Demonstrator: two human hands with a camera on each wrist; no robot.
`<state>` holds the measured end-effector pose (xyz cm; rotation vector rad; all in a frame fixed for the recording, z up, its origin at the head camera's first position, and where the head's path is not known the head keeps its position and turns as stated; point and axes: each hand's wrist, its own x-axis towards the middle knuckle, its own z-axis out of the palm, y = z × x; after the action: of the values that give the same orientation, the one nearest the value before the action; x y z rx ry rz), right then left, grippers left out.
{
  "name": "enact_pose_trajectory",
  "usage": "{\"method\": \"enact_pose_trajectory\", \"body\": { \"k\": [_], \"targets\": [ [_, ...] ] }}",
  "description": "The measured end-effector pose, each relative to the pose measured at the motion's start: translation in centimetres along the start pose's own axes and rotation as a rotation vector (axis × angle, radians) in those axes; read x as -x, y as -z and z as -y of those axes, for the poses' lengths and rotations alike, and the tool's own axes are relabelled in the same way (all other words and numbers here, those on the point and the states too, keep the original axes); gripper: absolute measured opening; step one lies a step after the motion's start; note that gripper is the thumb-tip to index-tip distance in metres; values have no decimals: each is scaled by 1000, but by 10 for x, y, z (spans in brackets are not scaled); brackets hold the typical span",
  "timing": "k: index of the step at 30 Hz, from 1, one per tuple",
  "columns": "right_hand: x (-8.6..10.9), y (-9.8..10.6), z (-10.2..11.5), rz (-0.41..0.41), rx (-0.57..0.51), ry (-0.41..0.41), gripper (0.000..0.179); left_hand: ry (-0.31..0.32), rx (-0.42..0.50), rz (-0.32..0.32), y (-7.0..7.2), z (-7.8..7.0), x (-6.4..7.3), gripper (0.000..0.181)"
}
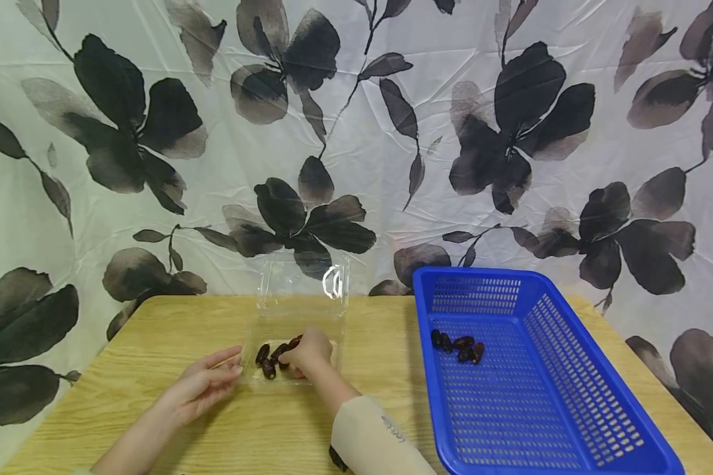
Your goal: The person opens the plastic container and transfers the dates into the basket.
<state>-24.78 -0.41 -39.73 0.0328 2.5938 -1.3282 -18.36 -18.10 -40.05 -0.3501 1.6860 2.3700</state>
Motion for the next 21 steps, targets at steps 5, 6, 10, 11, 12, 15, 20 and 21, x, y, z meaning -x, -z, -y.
{"method": "enact_pose_trajectory", "body": {
  "k": [5, 6, 10, 11, 12, 15, 20, 21],
  "targets": [
    [-2, -8, -1, -78, 104, 84, 44, -13, 5, -2, 0, 2, 1, 70],
    [-2, -10, -2, -85, 111, 95, 48, -15, -1, 2, 1, 3, 2, 70],
    [-3, -11, -4, -86, 144, 120, 52, -9, -22, -3, 0, 7, 1, 69],
    [-3, -12, -4, -70, 145, 124, 50, -6, -25, -10, 1, 8, 1, 68],
    [-3, -11, -5, -50, 137, 127, 47, -5, -24, -12, 1, 8, 1, 67],
    [-3, -7, -5, 17, 99, 132, 32, -6, -14, -20, 3, 8, 0, 66],
    [-6, 4, -5, 108, -11, 103, 26, -11, -4, -2, 3, 5, -2, 67],
    [-7, 6, -6, 121, -26, 101, 27, -11, 0, -4, 2, 5, -2, 68]
  ]
}}
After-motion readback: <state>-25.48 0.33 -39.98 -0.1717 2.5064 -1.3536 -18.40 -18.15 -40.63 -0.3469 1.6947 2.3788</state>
